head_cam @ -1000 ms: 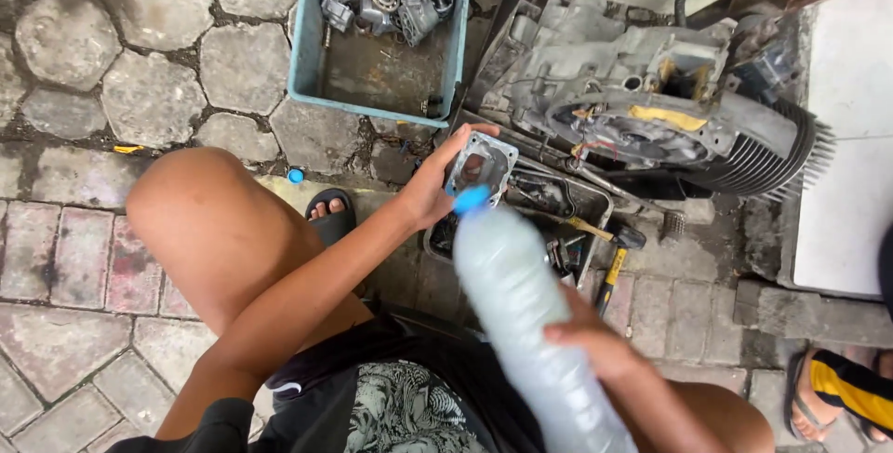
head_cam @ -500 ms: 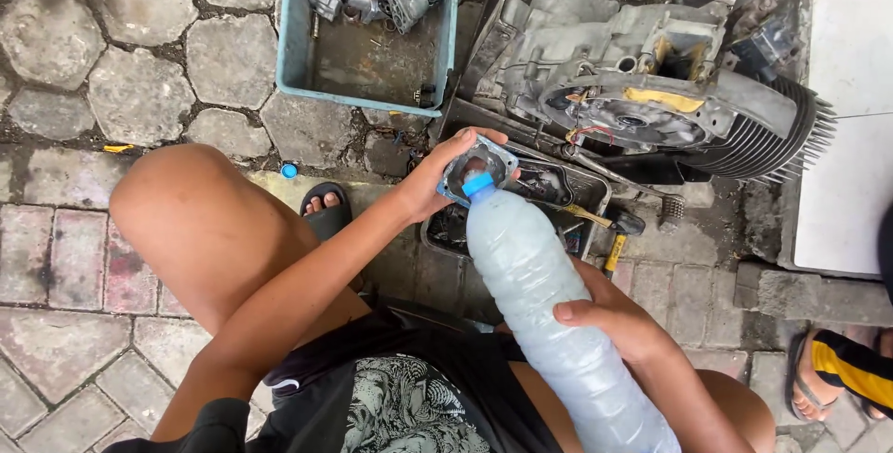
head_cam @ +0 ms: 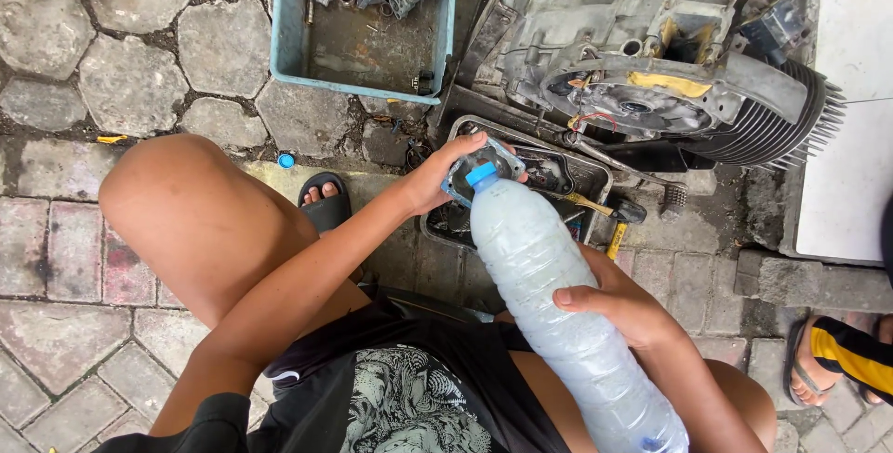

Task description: Cleaning motorcycle engine components using a brush and solvent

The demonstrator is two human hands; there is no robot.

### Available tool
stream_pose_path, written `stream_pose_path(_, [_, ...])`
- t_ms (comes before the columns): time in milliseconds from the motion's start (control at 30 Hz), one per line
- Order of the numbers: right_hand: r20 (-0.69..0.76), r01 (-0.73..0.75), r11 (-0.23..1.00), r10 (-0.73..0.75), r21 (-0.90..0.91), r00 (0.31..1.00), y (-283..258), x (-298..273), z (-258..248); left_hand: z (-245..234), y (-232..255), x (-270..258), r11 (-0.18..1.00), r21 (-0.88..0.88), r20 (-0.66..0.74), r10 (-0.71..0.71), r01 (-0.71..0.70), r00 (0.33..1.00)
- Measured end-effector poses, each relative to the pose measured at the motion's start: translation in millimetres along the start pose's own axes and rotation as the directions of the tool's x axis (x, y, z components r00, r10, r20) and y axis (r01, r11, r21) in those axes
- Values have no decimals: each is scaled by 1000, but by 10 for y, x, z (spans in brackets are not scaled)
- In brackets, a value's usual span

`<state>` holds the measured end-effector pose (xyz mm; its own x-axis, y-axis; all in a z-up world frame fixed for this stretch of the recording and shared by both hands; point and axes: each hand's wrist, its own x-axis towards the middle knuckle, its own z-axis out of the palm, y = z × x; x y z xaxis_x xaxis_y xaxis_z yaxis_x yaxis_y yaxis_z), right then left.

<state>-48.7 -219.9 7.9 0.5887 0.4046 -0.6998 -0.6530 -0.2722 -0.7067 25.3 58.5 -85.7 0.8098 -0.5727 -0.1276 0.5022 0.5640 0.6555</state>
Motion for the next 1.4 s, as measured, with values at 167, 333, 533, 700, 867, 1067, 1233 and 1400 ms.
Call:
stream_pose_path(167, [-32,-1,1000,1,-9,999,-46,-95,8,-241,-159,113,973,-172,-123,-174,152,977])
stream_pose_path(333, [-29,9,1000,-9,-24,1000,-192,-160,90,217,246,-21,933,-342,-150,-170,110,974])
stream_pose_path(533, [-47,67,998,-68,-15,997,-74,-144,16,-115,-30,30,988,-109,-50,101,-106,994])
stream_pose_path(700, [-48,151,985,-155,-89,987,-214,-181,31,-21,73,23,977,-214,-280,-52,-10,959])
stream_pose_path(867, [-84,186,969,-201,-162,976,-151,-171,-47,-8,46,41,982,-188,-237,-34,-12,971])
stream_pose_path(1067, [-115,139,961,-170,-237,979,-240,-167,-56,-199,-107,172,942,319,-227,179,-100,957])
stream_pose_path(1233, [-182,126,956,-178,-264,967,-167,-203,-123,-16,92,97,901,403,-203,261,-163,944])
stream_pose_path(1400, [-182,124,951,-181,-284,967,-189,-211,-87,66,215,106,890,452,-217,173,-58,961])
